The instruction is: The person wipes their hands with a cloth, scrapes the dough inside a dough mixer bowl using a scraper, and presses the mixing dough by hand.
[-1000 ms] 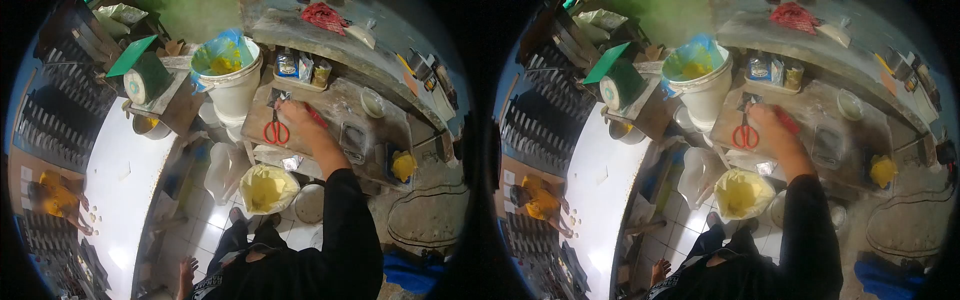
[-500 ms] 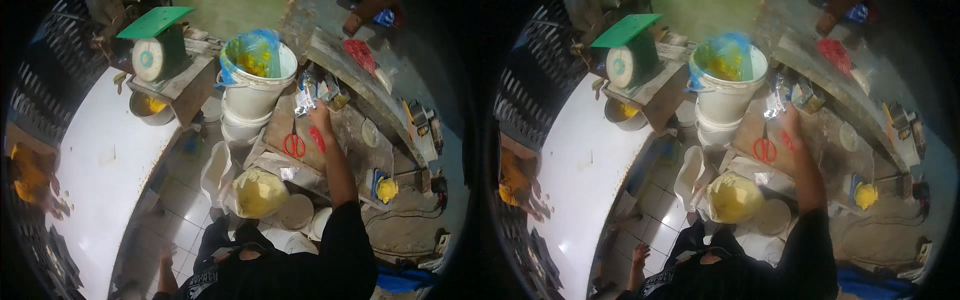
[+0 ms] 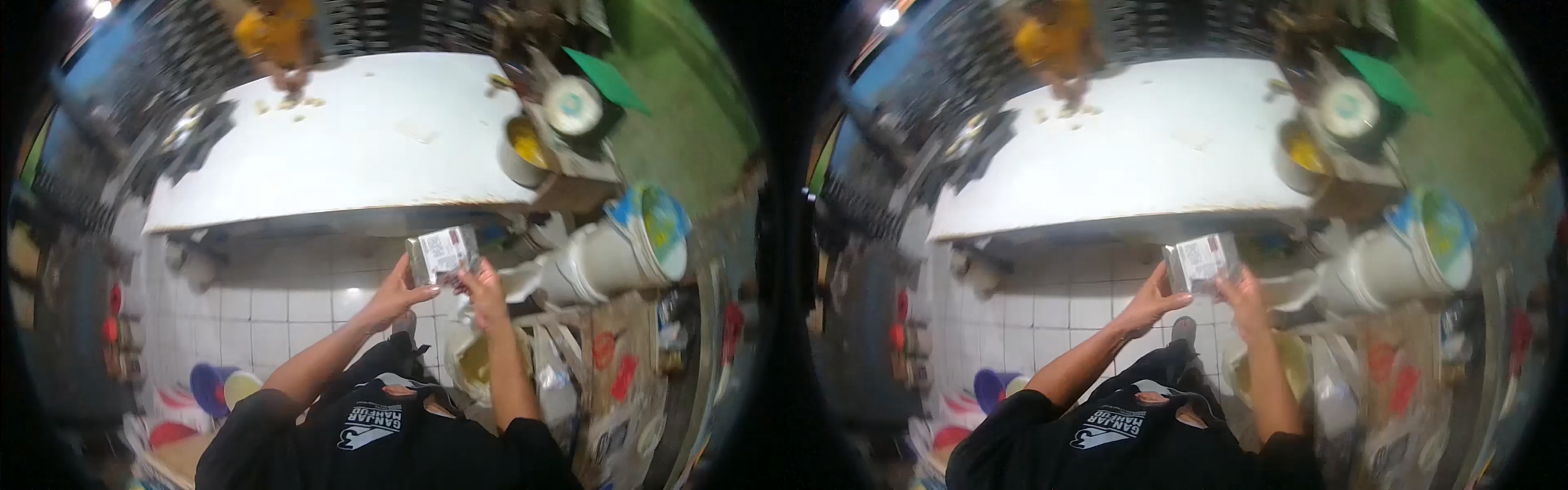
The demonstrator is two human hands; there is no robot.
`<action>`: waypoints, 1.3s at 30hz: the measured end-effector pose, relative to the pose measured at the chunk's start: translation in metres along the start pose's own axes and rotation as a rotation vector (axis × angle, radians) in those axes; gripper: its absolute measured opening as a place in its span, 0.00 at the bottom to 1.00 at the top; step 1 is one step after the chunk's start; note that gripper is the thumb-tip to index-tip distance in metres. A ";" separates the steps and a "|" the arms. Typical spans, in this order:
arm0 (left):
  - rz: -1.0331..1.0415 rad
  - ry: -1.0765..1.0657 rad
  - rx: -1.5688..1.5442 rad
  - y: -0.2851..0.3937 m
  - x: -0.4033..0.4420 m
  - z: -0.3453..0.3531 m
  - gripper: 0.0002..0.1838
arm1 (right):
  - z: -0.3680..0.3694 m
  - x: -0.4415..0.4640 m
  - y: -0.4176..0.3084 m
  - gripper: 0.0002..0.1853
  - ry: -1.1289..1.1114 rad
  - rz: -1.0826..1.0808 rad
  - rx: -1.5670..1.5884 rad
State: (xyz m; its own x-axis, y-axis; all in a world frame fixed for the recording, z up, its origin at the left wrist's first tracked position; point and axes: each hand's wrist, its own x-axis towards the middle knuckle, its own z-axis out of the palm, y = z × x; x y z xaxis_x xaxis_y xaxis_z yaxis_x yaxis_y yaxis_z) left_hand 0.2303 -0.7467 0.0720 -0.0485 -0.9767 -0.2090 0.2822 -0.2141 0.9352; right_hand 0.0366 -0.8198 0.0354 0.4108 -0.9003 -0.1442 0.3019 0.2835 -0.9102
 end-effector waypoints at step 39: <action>0.323 1.494 -0.388 0.083 -0.340 -0.729 0.20 | 0.889 0.208 0.384 0.18 -1.367 0.174 -0.471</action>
State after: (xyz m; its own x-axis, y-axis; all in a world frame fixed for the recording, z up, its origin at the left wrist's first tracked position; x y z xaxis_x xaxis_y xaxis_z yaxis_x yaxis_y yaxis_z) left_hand 0.9681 -0.4224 0.0121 0.9453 -0.0334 -0.3245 0.3229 0.2378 0.9161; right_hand 1.0027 -0.6045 0.0013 0.9749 0.2199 -0.0337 -0.0300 -0.0204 -0.9993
